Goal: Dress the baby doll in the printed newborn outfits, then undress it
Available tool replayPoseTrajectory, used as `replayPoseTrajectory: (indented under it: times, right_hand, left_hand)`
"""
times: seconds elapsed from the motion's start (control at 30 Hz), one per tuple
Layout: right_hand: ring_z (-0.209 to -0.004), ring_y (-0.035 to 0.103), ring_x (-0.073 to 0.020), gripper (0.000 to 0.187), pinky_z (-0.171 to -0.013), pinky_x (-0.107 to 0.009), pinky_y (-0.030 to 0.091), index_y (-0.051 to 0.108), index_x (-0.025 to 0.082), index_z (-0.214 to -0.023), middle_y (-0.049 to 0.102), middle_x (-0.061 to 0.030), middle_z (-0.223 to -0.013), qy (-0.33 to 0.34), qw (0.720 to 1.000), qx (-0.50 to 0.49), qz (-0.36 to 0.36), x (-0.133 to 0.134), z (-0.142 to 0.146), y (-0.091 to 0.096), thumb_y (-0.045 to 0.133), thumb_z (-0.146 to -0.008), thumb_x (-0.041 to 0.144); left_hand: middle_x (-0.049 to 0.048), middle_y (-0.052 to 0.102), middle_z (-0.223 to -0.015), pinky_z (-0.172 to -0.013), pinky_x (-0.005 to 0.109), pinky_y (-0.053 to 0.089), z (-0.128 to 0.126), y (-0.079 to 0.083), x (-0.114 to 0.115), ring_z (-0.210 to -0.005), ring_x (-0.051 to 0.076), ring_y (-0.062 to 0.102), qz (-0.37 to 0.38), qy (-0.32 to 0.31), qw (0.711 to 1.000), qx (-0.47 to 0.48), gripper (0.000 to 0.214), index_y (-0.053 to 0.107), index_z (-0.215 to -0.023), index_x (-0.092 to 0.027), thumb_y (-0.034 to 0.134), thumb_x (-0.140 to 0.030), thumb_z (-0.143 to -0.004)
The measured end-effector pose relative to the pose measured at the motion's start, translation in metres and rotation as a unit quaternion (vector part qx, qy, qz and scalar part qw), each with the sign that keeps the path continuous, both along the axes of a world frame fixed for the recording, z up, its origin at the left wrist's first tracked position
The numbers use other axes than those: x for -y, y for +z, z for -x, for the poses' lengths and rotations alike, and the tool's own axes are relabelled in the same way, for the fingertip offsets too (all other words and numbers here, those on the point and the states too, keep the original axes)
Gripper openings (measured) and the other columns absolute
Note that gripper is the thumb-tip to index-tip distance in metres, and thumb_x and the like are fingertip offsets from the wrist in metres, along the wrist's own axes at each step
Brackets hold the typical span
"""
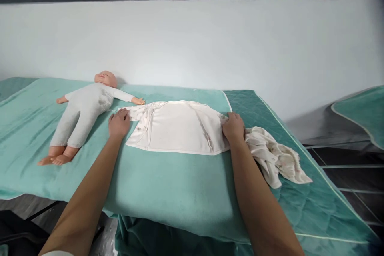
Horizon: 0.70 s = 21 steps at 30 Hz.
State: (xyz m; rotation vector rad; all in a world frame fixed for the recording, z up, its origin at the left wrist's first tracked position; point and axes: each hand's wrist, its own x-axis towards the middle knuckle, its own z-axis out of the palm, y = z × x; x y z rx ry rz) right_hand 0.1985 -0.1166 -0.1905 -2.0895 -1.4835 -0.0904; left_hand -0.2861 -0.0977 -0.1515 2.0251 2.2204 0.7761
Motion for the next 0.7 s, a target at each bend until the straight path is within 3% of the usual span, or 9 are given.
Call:
replayPoseTrajectory:
  times: [0.2,0.4,0.5,0.57,0.63,0.7]
  right_hand:
    - [-0.135,0.052,-0.0317,0.046,-0.114,-0.054,0.039,0.064,0.012,-0.124,0.061,-0.0192,-0.139,0.034,0.992,0.015,-0.117,0.015,0.021,0.021,0.040,-0.085,0.011]
    - [-0.135,0.054,-0.0277,0.037,-0.116,-0.052,0.042,0.063,0.019,-0.125,0.062,-0.0135,-0.139,0.176,0.963,-0.057,-0.196,0.042,0.083,0.042,0.044,-0.094,0.023]
    - [-0.131,0.057,-0.0268,0.034,-0.114,-0.051,0.045,0.062,0.022,-0.125,0.065,-0.0124,-0.136,0.271,0.941,-0.113,-0.169,0.048,0.128,0.051,0.046,-0.096,0.028]
    - [-0.129,0.060,-0.0261,0.033,-0.113,-0.050,0.046,0.062,0.024,-0.125,0.066,-0.0102,-0.134,0.325,0.923,-0.163,-0.124,0.041,0.165,0.058,0.048,-0.096,0.031]
    - [-0.128,0.060,-0.0253,0.032,-0.114,-0.049,0.046,0.061,0.026,-0.125,0.066,-0.0084,-0.134,0.371,0.897,-0.233,-0.064,0.023,0.209,0.067,0.051,-0.095,0.034]
    - [-0.131,0.059,-0.0247,0.034,-0.115,-0.047,0.045,0.057,0.027,-0.127,0.064,-0.0078,-0.139,0.407,0.860,-0.307,0.001,-0.006,0.257,0.076,0.053,-0.095,0.038]
  left_hand:
    - [0.0058,0.062,-0.145,-0.121,0.044,0.032,0.003,-0.002,-0.002,-0.142,0.022,0.049,-0.016,0.000,1.000,0.007,0.037,0.068,-0.124,-0.022,0.044,-0.024,-0.095]
    - [0.0121,0.069,-0.132,-0.110,0.044,0.046,-0.001,0.000,0.008,-0.125,0.028,0.062,-0.071,0.014,0.996,0.061,0.039,0.067,-0.127,-0.017,0.044,-0.021,-0.095]
    - [0.0152,0.067,-0.134,-0.109,0.044,0.047,-0.002,0.007,0.025,-0.128,0.029,0.061,-0.110,0.007,0.991,0.078,0.042,0.060,-0.135,-0.014,0.043,-0.024,-0.098]
    - [0.0151,0.063,-0.139,-0.113,0.045,0.044,0.006,0.018,0.037,-0.133,0.029,0.057,-0.142,-0.034,0.987,0.063,0.043,0.057,-0.138,-0.014,0.046,-0.025,-0.098]
    - [0.0143,0.060,-0.143,-0.117,0.046,0.041,0.026,0.034,0.045,-0.137,0.028,0.053,-0.174,-0.048,0.983,0.041,0.044,0.055,-0.140,-0.015,0.047,-0.026,-0.098]
    - [0.0158,0.057,-0.147,-0.121,0.046,0.037,0.058,0.050,0.049,-0.141,0.028,0.049,-0.191,-0.022,0.981,0.018,0.048,0.052,-0.142,-0.012,0.048,-0.028,-0.098]
